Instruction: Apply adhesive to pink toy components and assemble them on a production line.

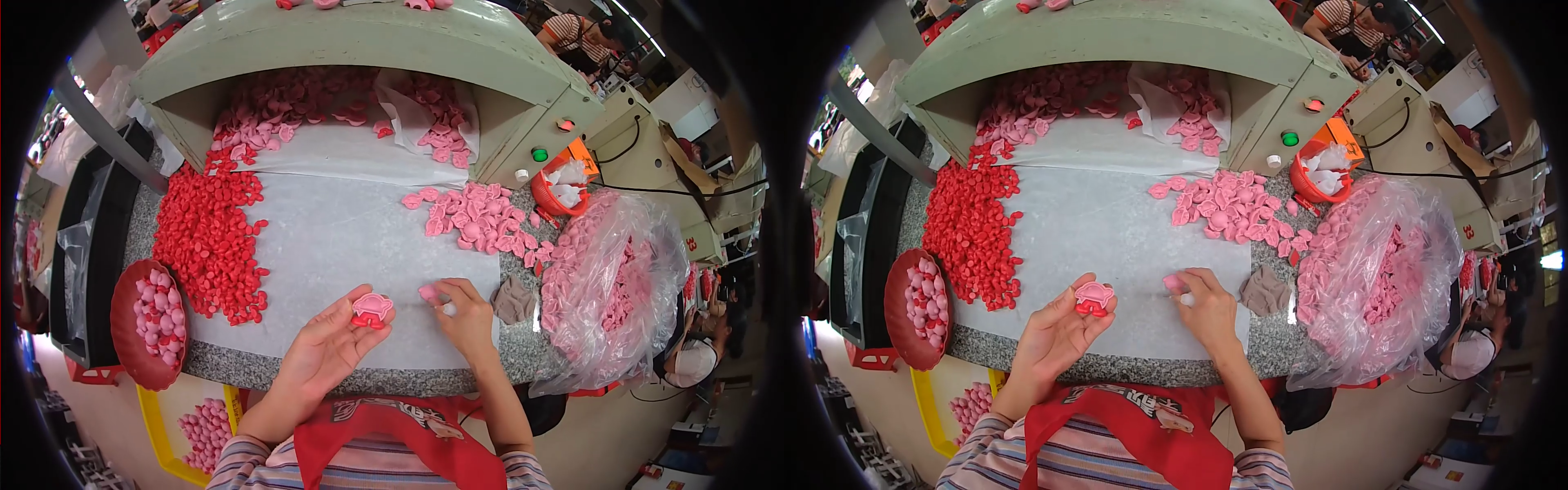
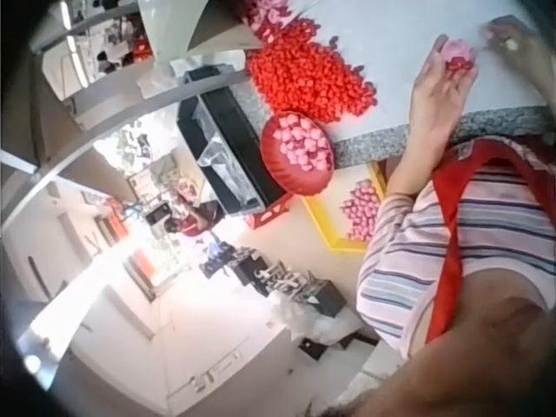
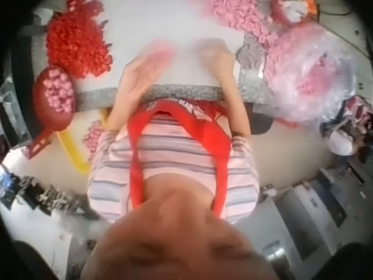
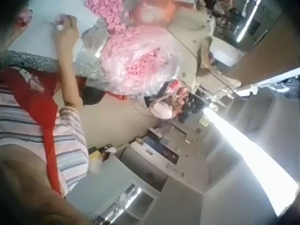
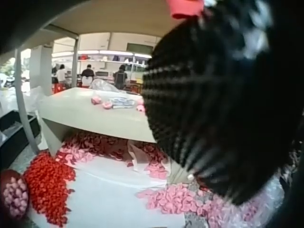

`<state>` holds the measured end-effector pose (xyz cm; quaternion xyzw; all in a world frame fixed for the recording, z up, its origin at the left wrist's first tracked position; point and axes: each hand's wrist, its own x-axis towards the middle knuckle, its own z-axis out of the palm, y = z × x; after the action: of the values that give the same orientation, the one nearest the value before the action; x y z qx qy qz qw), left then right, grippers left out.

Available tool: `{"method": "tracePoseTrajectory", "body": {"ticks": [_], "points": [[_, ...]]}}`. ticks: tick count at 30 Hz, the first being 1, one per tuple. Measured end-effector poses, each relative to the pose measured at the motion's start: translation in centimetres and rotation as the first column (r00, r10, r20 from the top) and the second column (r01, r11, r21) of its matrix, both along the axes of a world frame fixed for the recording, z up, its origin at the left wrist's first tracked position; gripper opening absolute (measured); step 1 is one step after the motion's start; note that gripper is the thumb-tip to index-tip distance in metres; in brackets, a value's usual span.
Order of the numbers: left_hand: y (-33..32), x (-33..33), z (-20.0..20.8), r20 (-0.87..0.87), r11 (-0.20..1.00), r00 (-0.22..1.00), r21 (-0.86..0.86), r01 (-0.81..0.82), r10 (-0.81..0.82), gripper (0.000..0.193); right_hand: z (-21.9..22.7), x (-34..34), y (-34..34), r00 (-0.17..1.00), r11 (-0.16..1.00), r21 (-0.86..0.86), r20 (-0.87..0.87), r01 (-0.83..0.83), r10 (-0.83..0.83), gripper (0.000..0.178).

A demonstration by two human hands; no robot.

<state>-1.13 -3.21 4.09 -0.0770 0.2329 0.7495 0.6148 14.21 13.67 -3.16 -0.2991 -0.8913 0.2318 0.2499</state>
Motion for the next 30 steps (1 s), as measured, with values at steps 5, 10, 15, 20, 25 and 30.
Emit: {"method": "tracePoseTrajectory", "body": {"ticks": [5, 10, 15, 20, 25, 30], "points": [[0.2, 0.1, 0.2, -0.013, 1.0, 1.0, 0.005, 0.009, -0.009, 0.038, -0.5, -0.5, 0.0, 0.999, 0.999, -0.042, 0.047, 0.028, -0.026, 0.027], [0.4, 0.3, 0.0, -0.02, 1.0, 0.999, -0.01, 0.03, -0.03, 0.04, 2.1, -0.1, 0.0, 0.944, 0.341, -0.938, -0.162, -0.058, -0.286, 0.03], [1.0, 1.0, 0.3, -0.016, 0.995, 0.995, 0.002, 0.097, -0.097, 0.041, 3.0, 0.5, -1.4, 0.726, -0.13, -0.739, -0.586, -0.661, -0.36, 0.037], [1.0, 1.1, 0.8, -0.042, 0.994, 0.993, -0.021, 0.108, -0.108, 0.041, 4.4, 0.1, -2.5, 0.725, -0.143, -0.741, -0.566, -0.656, -0.392, 0.033], [0.8, 1.1, 1.2, -0.075, 0.997, 0.994, 0.005, 0.083, -0.082, 0.04, 6.2, -0.3, -3.4, 0.727, -0.078, -0.756, -0.589, -0.65, -0.354, 0.033], [0.8, 1.4, 1.1, -0.076, 0.998, 0.995, 0.027, 0.064, -0.062, 0.041, 9.4, -1.0, -5.9, 0.852, 0.856, -0.452, -0.523, -0.252, -0.026, 0.03]]}}
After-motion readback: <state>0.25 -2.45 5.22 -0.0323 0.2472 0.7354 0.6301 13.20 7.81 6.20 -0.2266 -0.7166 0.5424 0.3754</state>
